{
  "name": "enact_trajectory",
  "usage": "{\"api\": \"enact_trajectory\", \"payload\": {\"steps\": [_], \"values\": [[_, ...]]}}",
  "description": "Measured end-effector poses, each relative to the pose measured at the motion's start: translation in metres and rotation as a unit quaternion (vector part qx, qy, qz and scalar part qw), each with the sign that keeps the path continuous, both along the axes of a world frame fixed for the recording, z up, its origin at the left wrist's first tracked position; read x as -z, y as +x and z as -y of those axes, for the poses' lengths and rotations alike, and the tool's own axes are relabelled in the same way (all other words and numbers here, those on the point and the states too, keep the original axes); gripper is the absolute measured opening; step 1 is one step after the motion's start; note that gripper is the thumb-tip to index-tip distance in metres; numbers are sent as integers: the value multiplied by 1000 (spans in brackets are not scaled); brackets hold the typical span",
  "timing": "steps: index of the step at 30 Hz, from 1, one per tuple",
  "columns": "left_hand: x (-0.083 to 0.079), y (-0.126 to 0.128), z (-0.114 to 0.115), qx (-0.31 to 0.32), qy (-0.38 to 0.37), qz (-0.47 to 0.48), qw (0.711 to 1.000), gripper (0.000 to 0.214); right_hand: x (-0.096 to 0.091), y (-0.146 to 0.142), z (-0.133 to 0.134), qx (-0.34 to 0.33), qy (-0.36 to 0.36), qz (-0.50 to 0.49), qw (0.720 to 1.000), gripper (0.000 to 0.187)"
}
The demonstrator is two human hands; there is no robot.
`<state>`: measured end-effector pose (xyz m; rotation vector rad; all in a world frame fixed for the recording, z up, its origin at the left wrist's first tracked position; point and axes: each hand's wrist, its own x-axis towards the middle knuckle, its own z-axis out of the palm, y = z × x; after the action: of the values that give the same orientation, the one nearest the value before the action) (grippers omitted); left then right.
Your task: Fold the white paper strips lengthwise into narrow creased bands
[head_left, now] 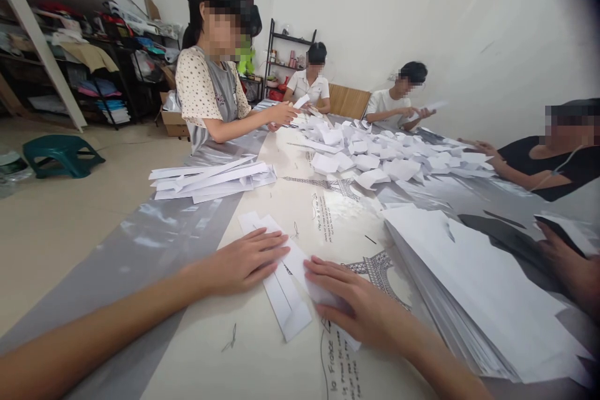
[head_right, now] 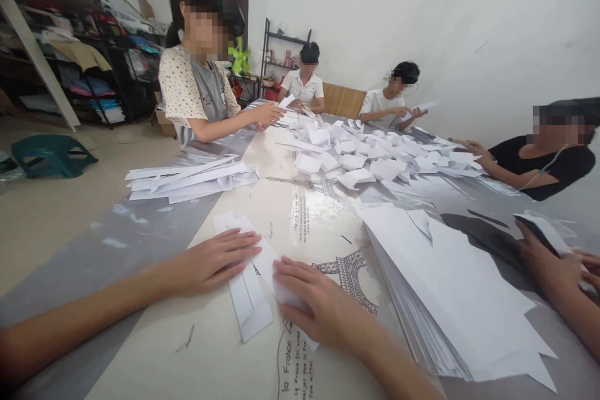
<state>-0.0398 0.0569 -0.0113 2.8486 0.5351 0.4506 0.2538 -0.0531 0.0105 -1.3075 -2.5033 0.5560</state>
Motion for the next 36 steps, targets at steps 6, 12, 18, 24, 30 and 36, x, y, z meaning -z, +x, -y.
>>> {"api": "enact_trajectory", "payload": {"steps": [6, 12, 18, 24, 30, 36], "values": [[2, -1, 1, -5, 3, 12, 1000, 44, -1, -8, 5, -24, 28, 17, 999, 54], [4, -2, 1, -16, 1, 22, 1000, 43, -1, -13, 8, -33, 48, 21, 998, 57], [3, -2, 0, -12, 10, 35, 999, 42, -1, -17, 12, -32, 57, 23, 998, 55], [1, -2, 0, -16, 5, 14, 1000, 42, 5, -22, 15, -42, 86, 39, 995, 59], [0, -3, -1, 3, 24, 20, 999, 44, 9, -22, 16, -47, 93, 39, 994, 70], [-6, 0, -1, 0, 56, -4, 998, 48, 10, -23, 17, -49, 97, 48, 993, 74]]}}
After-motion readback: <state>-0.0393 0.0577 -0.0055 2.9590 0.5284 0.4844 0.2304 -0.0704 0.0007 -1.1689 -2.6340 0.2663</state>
